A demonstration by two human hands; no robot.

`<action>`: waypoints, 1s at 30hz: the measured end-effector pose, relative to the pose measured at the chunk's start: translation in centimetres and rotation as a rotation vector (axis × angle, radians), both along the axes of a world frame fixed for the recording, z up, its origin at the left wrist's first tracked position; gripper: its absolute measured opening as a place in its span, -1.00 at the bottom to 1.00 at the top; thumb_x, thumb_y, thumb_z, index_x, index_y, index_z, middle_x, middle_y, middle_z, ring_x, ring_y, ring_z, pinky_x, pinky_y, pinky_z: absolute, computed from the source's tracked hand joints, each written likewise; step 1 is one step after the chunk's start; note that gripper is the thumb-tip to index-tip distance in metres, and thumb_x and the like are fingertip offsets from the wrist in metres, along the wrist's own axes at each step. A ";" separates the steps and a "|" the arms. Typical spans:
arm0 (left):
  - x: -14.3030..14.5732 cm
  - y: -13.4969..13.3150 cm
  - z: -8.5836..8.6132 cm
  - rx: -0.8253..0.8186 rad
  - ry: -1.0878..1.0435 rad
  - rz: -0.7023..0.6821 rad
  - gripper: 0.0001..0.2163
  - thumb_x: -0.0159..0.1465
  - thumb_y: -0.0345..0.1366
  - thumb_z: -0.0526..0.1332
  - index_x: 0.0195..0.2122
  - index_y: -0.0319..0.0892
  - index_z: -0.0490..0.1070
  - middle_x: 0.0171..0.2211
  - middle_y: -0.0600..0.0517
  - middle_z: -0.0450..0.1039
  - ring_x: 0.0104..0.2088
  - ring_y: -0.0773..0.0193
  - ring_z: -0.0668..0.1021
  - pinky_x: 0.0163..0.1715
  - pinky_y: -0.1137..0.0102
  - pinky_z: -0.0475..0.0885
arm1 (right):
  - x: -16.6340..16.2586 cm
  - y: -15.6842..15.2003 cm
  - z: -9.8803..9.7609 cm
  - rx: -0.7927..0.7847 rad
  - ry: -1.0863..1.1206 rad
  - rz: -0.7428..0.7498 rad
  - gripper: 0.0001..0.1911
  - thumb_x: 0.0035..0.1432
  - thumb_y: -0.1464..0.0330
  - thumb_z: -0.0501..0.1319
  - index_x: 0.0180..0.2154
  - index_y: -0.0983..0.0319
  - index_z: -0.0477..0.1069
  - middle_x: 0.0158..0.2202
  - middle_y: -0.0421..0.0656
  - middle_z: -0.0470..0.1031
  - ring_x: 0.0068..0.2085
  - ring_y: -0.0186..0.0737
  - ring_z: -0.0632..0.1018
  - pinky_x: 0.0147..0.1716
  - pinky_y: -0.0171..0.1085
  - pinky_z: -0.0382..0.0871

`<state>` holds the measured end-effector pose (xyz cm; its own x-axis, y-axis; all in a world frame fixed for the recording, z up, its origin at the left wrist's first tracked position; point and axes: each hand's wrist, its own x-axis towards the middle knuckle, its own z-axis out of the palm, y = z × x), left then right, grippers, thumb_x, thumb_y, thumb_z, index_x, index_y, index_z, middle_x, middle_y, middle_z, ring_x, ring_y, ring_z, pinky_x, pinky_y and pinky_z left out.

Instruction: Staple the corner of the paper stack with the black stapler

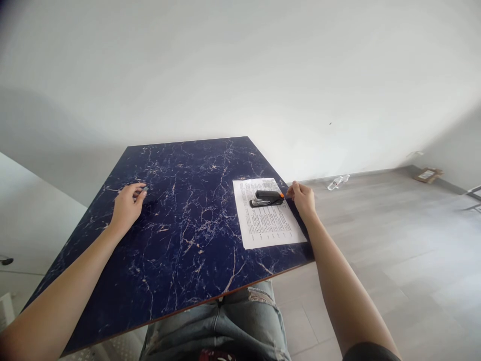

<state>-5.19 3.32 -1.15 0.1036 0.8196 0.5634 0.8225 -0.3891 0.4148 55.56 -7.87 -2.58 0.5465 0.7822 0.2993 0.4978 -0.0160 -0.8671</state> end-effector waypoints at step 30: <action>-0.1 0.0 0.0 -0.132 0.037 0.026 -0.75 0.35 -0.20 0.18 -0.05 -0.12 0.56 -0.15 -0.10 0.66 -0.17 0.03 0.65 0.03 0.18 0.48 | -2.2 -1.2 2.0 -0.184 -0.346 0.474 -0.52 0.21 -0.07 0.28 -0.12 0.19 0.58 -0.27 -0.08 0.63 -0.22 0.02 0.59 -0.21 -0.12 0.40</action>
